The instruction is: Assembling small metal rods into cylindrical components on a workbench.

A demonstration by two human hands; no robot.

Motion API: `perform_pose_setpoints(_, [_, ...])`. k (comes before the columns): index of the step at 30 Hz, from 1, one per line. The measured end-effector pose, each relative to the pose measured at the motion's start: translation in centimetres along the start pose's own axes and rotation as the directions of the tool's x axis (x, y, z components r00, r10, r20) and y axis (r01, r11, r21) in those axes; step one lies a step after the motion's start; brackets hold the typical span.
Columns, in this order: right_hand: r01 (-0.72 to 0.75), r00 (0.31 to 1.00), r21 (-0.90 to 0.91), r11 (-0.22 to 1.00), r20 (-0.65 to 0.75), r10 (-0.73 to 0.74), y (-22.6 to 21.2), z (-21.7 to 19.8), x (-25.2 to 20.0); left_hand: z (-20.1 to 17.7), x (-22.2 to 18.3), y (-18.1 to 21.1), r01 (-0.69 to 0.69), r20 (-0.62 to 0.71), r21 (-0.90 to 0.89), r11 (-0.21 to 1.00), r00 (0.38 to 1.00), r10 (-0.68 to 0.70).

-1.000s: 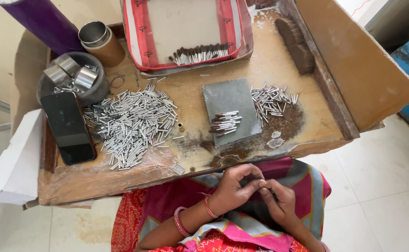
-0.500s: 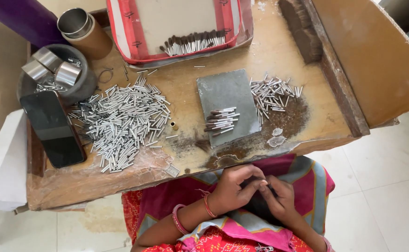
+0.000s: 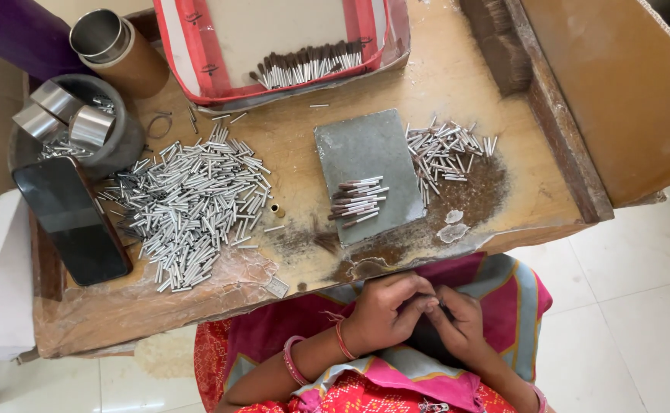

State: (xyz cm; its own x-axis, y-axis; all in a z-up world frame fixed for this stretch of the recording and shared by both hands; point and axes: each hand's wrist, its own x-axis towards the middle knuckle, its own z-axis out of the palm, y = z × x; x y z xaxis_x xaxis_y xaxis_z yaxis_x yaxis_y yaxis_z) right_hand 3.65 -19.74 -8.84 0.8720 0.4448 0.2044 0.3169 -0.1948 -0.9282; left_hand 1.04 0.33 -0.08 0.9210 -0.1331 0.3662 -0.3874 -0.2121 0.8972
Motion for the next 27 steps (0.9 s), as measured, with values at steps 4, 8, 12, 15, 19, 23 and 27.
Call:
perform_pose_setpoints(4, [0.060, 0.996, -0.153, 0.987, -0.060, -0.069, -0.9, 0.5, 0.1, 0.3, -0.2, -0.1, 0.021, -0.003, -0.013, 1.000, 1.000, -0.021])
perform_pose_setpoints(8, [0.237, 0.950, -0.321, 0.917, -0.122, -0.288, -1.9, 0.7, 0.0, 0.7, -0.5, -0.4, 0.102, -0.011, -0.127, 0.987, 0.994, -0.104])
perform_pose_setpoints(12, [0.264, 0.953, -0.221, 0.939, -0.094, -0.290, -3.0, 0.2, 0.0, 0.9, -0.8, -0.7, 0.235, 0.022, -0.285, 0.929, 0.971, -0.238])
perform_pose_setpoints(15, [0.172, 0.972, -0.139, 0.975, -0.138, -0.191, -3.0, -0.2, -0.8, 0.6, -1.0, -0.7, 0.170, 0.087, -0.367, 0.914, 0.985, -0.149])
perform_pose_setpoints(19, [0.188, 0.976, -0.128, 0.974, -0.088, -0.200, -5.2, -0.6, -0.7, 1.4, -2.0, -1.7, 0.349, 0.194, -0.599, 0.721, 0.937, -0.292])
perform_pose_setpoints(23, [0.154, 0.978, -0.138, 0.978, -0.122, -0.171, -7.1, -0.6, -1.1, 1.7, -2.5, -1.6, 0.301, 0.150, -0.614, 0.730, 0.952, -0.267])
perform_pose_setpoints(27, [0.127, 0.976, -0.131, 0.983, -0.162, -0.147, -8.6, -0.9, -1.6, 1.5, -2.4, -0.1, 0.285, 0.144, -0.636, 0.717, 0.957, -0.253])
